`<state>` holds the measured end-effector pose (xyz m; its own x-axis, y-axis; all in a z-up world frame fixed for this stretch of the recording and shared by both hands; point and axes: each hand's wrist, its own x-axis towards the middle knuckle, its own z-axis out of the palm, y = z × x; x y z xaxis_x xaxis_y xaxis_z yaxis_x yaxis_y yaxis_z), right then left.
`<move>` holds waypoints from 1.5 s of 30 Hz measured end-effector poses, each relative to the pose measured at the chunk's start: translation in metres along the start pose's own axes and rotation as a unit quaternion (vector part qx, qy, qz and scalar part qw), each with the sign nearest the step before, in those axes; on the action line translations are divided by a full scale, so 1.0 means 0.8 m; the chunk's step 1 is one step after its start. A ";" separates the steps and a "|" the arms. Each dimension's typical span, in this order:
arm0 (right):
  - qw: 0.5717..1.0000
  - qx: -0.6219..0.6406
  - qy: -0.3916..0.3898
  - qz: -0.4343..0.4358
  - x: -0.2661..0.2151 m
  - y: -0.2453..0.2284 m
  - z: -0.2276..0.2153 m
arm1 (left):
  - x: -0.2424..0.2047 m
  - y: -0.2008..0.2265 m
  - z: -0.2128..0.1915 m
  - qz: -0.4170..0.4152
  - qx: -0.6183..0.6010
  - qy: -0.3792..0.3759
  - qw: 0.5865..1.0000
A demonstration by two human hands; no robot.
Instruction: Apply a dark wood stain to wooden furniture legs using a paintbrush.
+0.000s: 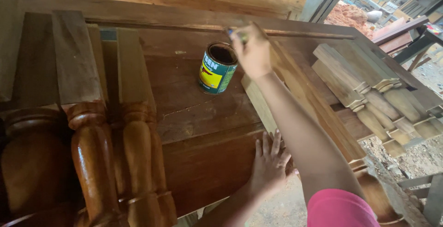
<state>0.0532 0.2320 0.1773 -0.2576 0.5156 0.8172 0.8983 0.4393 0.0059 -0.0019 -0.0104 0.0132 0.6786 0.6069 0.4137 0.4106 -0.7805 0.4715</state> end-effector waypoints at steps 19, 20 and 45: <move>0.615 0.583 0.357 0.392 -0.193 0.114 -0.305 | 0.009 -0.022 0.015 0.006 -0.044 0.069 0.997; 0.642 0.584 0.330 0.370 -0.208 0.100 -0.333 | 0.012 -0.028 0.022 0.003 -0.048 0.073 0.996; 0.533 0.446 0.591 0.411 -0.587 -0.169 -0.474 | 0.101 -0.030 -0.021 -0.045 0.232 -0.075 0.969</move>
<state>0.1879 -0.3489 0.0112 0.9689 0.2117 0.1281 -0.1264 0.8684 -0.4794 0.0327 0.0598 0.0484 0.6942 0.6739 0.2530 0.6782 -0.7301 0.0840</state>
